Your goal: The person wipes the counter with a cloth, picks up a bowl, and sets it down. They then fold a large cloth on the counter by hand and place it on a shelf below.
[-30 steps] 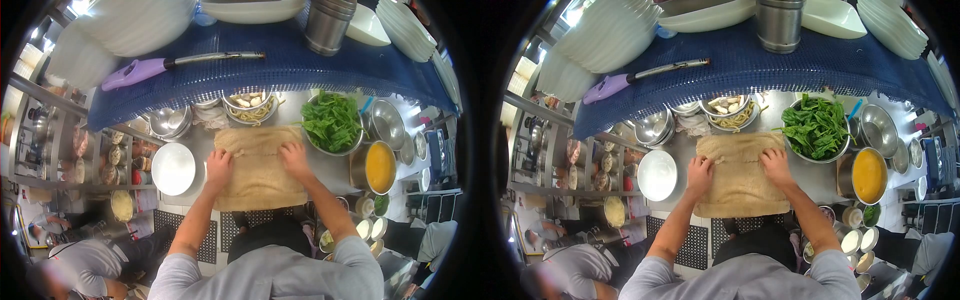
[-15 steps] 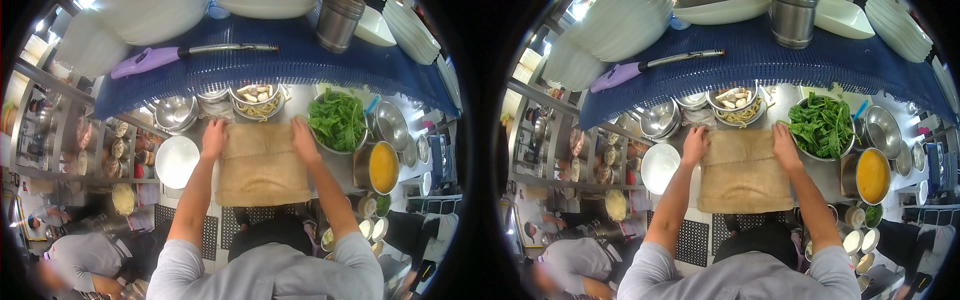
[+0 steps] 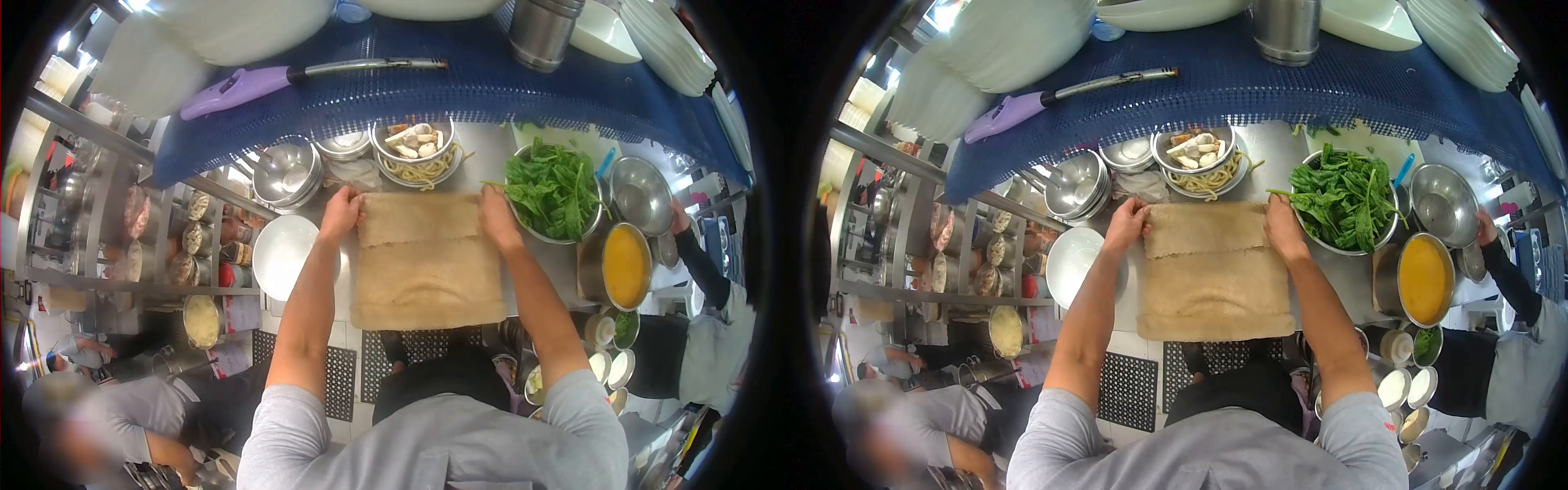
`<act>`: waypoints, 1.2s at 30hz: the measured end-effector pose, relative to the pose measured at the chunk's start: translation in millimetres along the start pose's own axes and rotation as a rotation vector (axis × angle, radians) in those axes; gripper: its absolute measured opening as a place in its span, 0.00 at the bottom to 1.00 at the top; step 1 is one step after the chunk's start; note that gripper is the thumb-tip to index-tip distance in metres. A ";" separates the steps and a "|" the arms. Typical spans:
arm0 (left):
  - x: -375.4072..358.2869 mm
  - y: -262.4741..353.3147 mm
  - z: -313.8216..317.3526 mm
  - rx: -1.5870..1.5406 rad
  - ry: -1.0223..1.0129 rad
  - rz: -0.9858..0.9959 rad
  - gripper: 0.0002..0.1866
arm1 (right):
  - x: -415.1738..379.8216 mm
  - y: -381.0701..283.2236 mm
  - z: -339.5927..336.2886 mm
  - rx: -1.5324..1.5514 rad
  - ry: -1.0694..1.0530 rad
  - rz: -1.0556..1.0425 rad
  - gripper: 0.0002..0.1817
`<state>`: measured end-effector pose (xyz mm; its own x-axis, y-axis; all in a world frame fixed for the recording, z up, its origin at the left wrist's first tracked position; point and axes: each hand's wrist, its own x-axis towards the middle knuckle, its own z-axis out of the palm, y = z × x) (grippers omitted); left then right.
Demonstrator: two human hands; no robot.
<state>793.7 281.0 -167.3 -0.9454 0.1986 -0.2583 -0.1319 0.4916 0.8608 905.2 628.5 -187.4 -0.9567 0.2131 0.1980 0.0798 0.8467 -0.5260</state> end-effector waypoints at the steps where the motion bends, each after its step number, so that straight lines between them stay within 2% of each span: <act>1: 1.2 -3.0 -2.2 -0.025 -0.041 0.003 0.07 | 0.2 -3.5 -0.9 -0.006 0.009 0.002 0.08; 2: 2.5 -4.7 -4.2 -0.051 -0.078 0.009 0.07 | -1.4 -7.6 -3.4 0.033 0.007 0.029 0.08; 5: -24.1 7.2 -5.5 -0.366 0.024 -0.061 0.06 | -18.2 -24.2 -22.3 0.144 0.028 0.084 0.09; 8: -71.6 13.6 -7.3 -0.292 0.049 0.121 0.07 | -53.9 -32.7 -41.7 0.286 0.085 0.074 0.10; 9: -87.7 1.3 -10.2 -0.160 0.084 0.247 0.06 | -70.6 -27.8 -44.9 0.368 0.096 0.061 0.10; 10: -107.6 -0.5 -11.4 -0.106 0.088 0.251 0.06 | -86.6 -24.3 -48.3 0.451 0.110 0.046 0.11; 12: -145.7 2.6 -13.4 -0.001 0.101 0.262 0.06 | -117.1 -25.7 -62.9 0.432 0.030 0.064 0.11; 16: -178.5 -32.7 -1.9 -0.010 0.067 0.213 0.07 | -155.6 -26.6 -75.8 0.386 -0.059 0.050 0.12; 19: -189.3 -45.4 1.3 -0.008 0.062 0.224 0.07 | -167.7 -25.2 -79.6 0.359 -0.086 0.042 0.13; 25: -200.4 -46.8 0.6 0.241 0.045 0.275 0.15 | -180.6 -16.1 -71.2 0.344 -0.053 -0.047 0.13; 28: -208.4 -43.7 2.0 0.341 -0.018 0.268 0.10 | -186.2 -7.2 -65.5 0.327 -0.079 -0.041 0.10; 31: -216.6 -37.1 2.4 0.285 -0.002 0.267 0.18 | -187.2 -3.5 -65.7 0.245 -0.075 -0.086 0.10; 34: -209.9 -58.2 1.9 0.470 0.006 0.462 0.17 | -186.9 -0.4 -72.9 0.193 -0.164 -0.252 0.11; 36: -198.5 -55.1 5.0 0.572 0.139 0.582 0.20 | -173.7 15.5 -65.6 0.081 -0.091 -0.273 0.12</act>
<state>990.1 218.8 -165.6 -0.8490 0.4663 0.2485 0.5264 0.7053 0.4748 1091.0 636.6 -175.6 -0.9613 -0.0646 0.2680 -0.2028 0.8241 -0.5289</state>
